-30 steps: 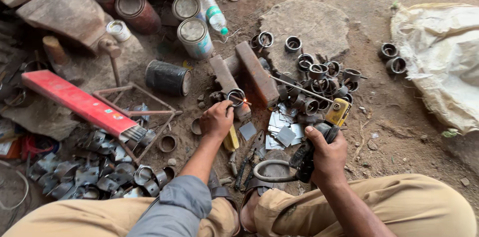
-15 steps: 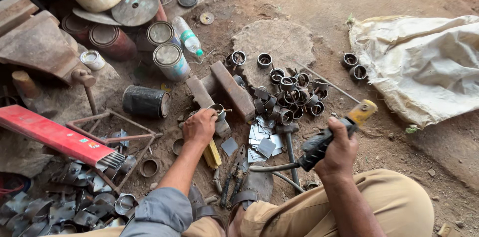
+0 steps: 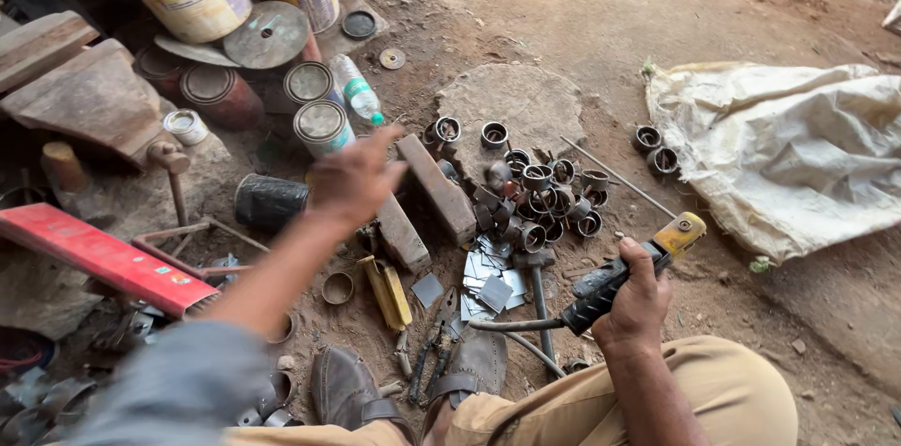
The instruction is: The person sits on the ground and welds small metal rings using a handheld welding torch. They pick up a ring, place it on a metal block, and apply the torch to create a weld, repeating this process for multiple rings.
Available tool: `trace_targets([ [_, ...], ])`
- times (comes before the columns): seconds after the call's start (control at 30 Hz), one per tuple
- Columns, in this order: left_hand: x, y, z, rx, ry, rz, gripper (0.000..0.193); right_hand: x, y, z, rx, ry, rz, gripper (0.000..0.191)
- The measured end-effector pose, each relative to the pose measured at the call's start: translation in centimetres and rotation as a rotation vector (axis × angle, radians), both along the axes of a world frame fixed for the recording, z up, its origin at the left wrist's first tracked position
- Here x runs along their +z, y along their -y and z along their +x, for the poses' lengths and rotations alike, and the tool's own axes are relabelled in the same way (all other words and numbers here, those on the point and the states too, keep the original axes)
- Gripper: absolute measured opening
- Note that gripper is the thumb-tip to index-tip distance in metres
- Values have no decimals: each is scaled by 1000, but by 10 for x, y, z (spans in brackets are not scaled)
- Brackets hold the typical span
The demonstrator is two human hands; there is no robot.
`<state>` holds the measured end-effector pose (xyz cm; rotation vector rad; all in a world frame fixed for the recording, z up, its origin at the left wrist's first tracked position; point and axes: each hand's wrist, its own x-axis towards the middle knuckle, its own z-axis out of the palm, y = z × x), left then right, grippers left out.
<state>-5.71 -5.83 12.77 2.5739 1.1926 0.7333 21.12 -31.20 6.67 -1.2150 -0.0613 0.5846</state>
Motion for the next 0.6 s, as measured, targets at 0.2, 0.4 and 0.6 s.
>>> trace_targets([
  [0.2,86,26,-132,110,-147,-249,35,-4,-4,-11,98,-37,74,27],
  [0.4,71,57,-192,350,-35,-404,22,-14,1,-30,252,16,67,24],
  [0.6,50,43,-211,69,-30,-320,20,-23,-1,-56,427,-94,-110,25],
])
